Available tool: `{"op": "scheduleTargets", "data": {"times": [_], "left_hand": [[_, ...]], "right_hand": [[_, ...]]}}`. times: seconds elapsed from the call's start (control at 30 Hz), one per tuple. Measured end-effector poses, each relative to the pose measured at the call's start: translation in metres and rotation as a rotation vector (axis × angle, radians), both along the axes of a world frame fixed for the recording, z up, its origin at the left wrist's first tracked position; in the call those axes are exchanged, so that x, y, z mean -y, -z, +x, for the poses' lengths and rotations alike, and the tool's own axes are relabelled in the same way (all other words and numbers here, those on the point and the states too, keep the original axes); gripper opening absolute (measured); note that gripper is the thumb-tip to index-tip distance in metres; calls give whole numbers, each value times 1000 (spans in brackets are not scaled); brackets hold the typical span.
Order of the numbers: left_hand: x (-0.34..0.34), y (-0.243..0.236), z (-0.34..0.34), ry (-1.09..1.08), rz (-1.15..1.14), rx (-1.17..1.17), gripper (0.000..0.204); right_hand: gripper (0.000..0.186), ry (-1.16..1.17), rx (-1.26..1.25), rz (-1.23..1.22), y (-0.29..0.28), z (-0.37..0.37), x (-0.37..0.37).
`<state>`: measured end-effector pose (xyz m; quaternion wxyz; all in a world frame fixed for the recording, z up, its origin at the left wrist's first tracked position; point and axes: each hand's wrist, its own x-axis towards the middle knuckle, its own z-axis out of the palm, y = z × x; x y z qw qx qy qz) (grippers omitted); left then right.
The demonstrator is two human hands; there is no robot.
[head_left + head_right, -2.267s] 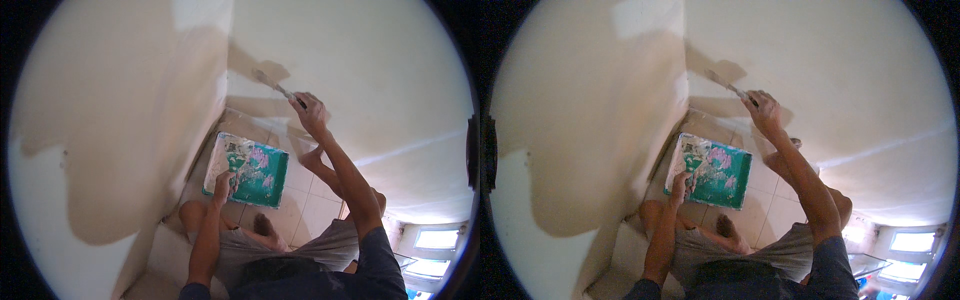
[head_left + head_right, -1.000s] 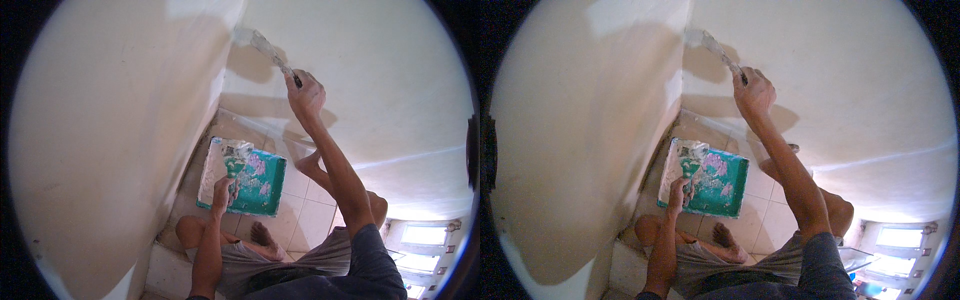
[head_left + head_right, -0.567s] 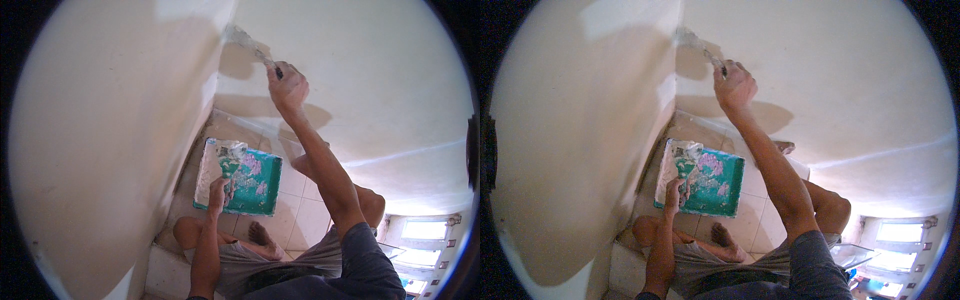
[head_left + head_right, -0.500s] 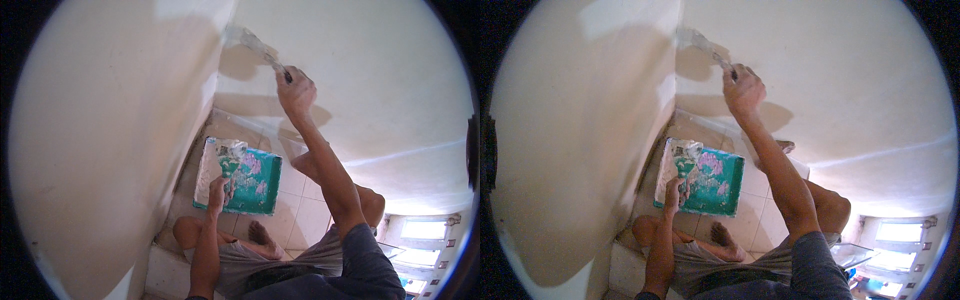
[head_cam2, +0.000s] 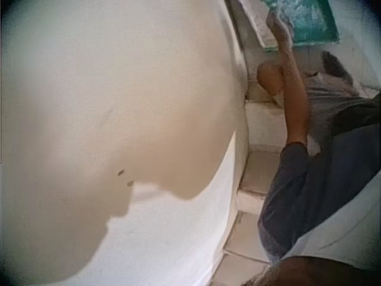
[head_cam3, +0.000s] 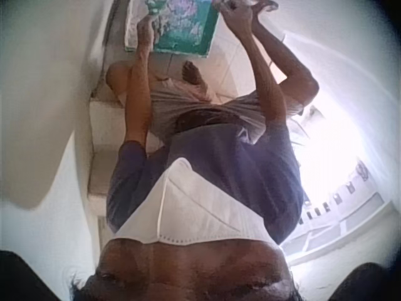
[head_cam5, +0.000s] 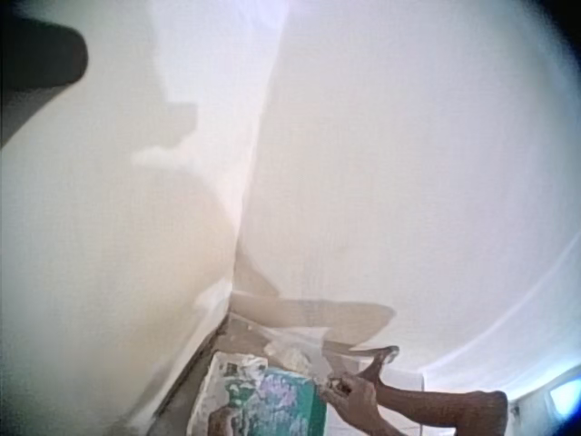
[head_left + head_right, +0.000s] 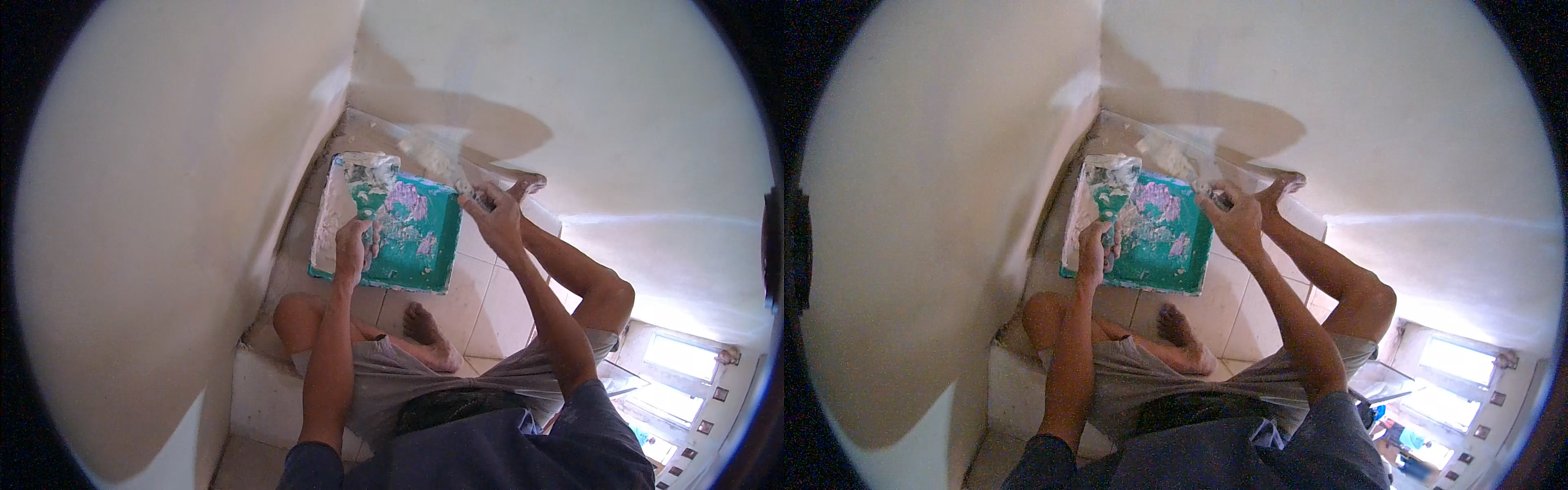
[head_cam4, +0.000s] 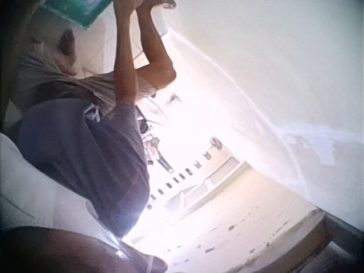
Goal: The person applies patching compound to a wall using a putty knife. They pick up the compound from a tray and spread it over cracks and holes in the wall surface.
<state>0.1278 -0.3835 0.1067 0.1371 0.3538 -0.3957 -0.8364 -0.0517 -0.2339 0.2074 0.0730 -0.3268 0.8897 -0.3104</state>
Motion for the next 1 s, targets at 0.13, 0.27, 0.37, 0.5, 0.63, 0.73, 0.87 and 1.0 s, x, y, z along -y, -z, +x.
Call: {"op": "scheduleTargets", "data": {"times": [0.13,0.27,0.37,0.5,0.63,0.73,0.87,1.0], "left_hand": [[-3,5,-4,-23,-25,8,22],[-1,5,-5,-1,-24,13,21],[2,-1,-6,50,-16,37,20],[2,12,-6,67,-129,42,22],[5,22,-9,107,-381,140,27],[6,28,-9,140,-563,189,30],[5,33,-9,202,-845,261,33],[4,39,-10,206,-988,308,35]], "right_hand": [[36,-100,10,-21,15,-9,-16],[36,-157,29,88,10,-23,-16],[36,-190,12,100,10,-34,-12],[37,-286,-10,133,13,-51,-6],[37,-340,-32,234,4,-68,-3],[34,-411,-71,239,1,-71,0],[29,-552,-288,273,0,-66,-2],[27,-625,-429,295,5,-47,0]]}}
